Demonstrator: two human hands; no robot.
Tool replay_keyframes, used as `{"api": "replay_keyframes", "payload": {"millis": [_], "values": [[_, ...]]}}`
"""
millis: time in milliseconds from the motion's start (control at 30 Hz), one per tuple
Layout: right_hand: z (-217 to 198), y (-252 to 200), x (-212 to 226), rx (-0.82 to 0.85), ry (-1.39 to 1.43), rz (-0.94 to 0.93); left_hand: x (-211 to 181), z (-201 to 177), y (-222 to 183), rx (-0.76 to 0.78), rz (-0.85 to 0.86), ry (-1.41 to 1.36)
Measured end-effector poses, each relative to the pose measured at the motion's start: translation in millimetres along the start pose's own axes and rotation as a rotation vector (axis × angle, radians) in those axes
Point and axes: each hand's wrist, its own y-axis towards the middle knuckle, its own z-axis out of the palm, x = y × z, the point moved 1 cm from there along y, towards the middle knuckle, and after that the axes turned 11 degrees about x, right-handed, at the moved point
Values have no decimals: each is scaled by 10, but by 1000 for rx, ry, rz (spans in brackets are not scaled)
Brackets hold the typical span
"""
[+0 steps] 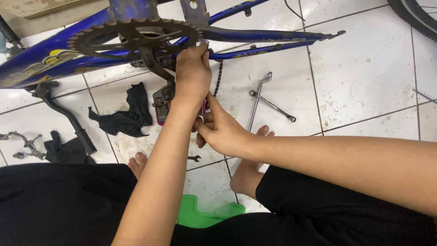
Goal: Adjusting and repairing a bicycle crankset and chain using various wrenches and hand tools.
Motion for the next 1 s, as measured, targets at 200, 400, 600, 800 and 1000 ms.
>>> {"api": "replay_keyframes", "payload": {"millis": [200, 400, 600, 800, 1000], "values": [[-230, -171, -10, -115, -92, 98, -162, -9, 10, 2, -118, -17], [-723, -262, -90, -230, -389, -41, -734, -510, -196, 160, -127, -104], [-1230, -296, 136, -320, -553, 5, -1819, -1863, -612, 582, 175, -73], [-1670, -208, 64, -520, -866, -219, -1626, -1981, -607, 341, 265, 67], [-1533, -271, 60, -548, -758, -287, -1487, -2014, -575, 63, 383, 213]]}}
